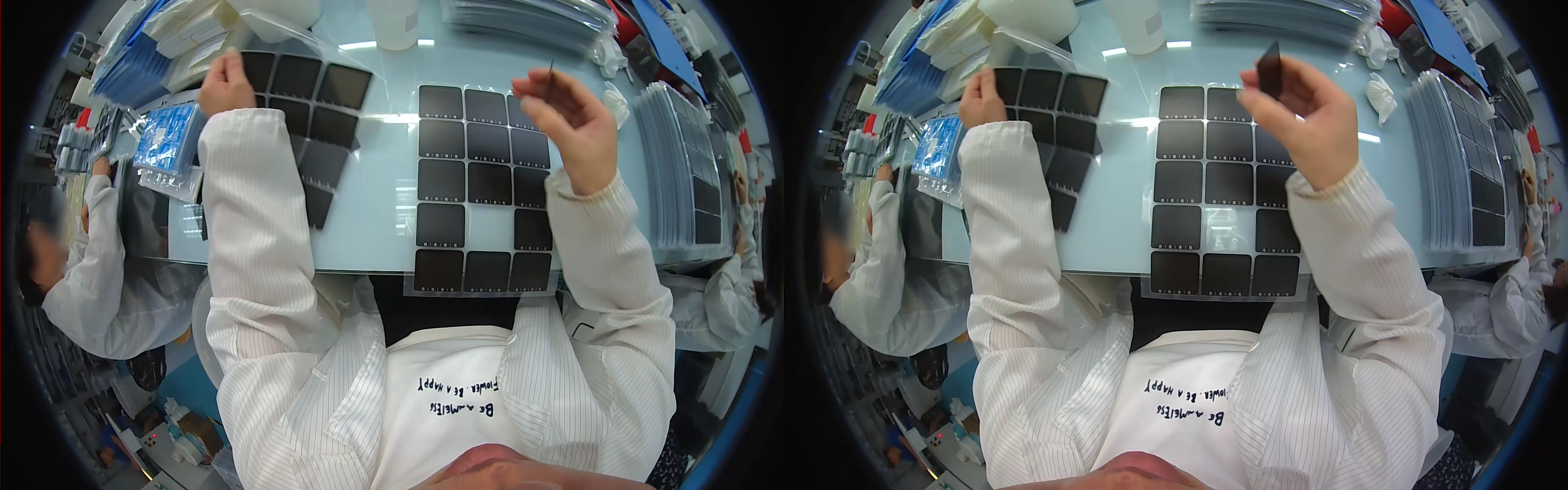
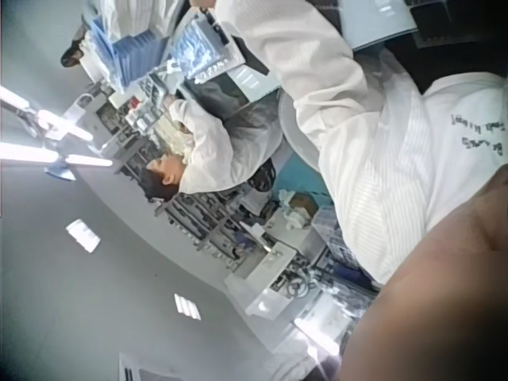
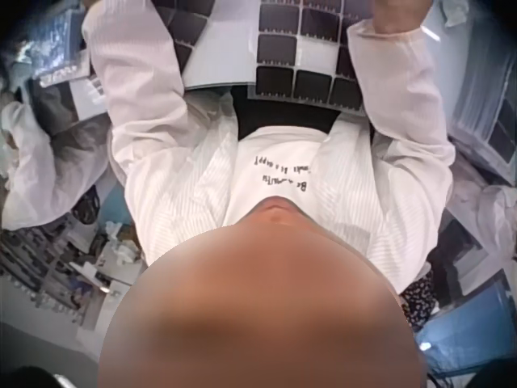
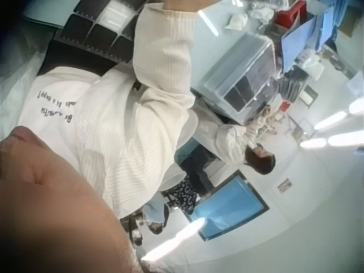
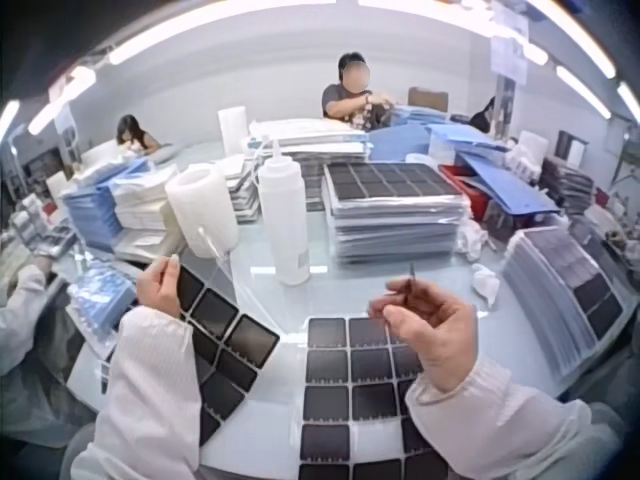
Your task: Clean and inspect a sheet of small electronic or optical components using a wipe and cleaning solution.
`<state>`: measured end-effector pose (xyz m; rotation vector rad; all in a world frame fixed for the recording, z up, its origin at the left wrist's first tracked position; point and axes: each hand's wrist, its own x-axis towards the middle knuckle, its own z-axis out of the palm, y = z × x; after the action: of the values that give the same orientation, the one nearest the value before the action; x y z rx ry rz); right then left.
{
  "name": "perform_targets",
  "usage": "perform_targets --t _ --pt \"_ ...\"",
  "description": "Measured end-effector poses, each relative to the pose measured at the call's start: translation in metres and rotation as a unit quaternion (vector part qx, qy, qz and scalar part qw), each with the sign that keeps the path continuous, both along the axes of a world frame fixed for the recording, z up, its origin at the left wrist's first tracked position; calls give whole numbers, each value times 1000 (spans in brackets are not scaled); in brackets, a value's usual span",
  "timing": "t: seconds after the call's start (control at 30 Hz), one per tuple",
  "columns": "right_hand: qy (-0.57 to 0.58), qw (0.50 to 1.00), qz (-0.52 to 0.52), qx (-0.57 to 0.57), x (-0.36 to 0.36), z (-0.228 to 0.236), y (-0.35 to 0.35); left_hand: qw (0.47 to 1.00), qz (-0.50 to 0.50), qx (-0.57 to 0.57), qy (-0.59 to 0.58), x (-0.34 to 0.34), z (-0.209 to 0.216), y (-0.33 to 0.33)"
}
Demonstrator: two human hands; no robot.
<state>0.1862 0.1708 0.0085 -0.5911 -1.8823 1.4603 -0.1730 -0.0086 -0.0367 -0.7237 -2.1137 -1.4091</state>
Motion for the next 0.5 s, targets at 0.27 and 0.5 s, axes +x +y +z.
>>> perform_targets --t 0.27,0.5 --pt "-239 935 113 237 64 -1 -40 928 201 -196 247 -35 -10 -5" --pt "-230 922 113 290 75 -16 -70 957 -222 -181 52 73 20 21"
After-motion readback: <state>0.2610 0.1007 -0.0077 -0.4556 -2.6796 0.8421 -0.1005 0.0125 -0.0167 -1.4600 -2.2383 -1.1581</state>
